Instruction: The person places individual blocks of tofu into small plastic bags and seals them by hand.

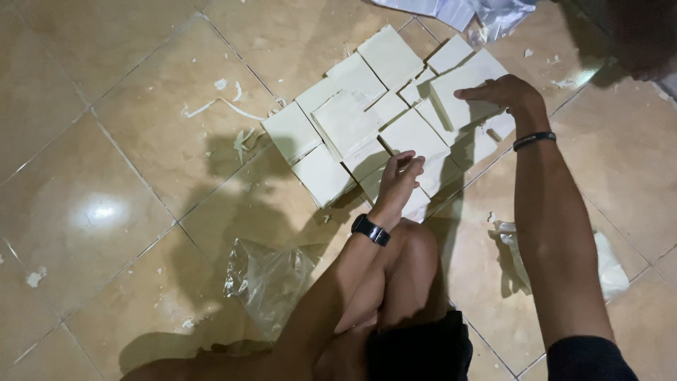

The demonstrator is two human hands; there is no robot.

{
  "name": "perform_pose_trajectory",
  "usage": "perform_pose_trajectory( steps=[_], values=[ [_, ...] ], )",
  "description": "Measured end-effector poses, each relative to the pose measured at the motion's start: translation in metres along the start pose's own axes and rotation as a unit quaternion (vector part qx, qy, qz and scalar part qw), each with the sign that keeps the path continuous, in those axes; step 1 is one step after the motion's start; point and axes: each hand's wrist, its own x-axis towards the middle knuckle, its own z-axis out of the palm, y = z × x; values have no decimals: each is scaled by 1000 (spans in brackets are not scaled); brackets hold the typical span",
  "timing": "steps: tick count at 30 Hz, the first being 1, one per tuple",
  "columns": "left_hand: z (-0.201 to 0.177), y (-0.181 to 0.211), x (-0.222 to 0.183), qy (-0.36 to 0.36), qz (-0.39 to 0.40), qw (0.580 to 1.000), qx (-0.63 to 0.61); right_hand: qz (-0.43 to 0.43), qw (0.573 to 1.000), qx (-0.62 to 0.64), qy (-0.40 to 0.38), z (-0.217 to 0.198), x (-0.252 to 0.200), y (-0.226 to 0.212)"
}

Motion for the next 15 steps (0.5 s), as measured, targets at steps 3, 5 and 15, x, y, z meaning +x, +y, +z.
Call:
perform_pose_trajectory(
  steps=[3,5,15],
  values=[
    [-1,-1,-4,3,-7,1000,7,0,1000,-7,-1,0,-6,-5],
    [-3,4,-7,-14,-6,1000,13,12,1000,-18,10,-2,-12,-8],
    [-4,-2,-16,-23,-15,999,21,34,999,4,-22,-5,-13,-15]
  ],
)
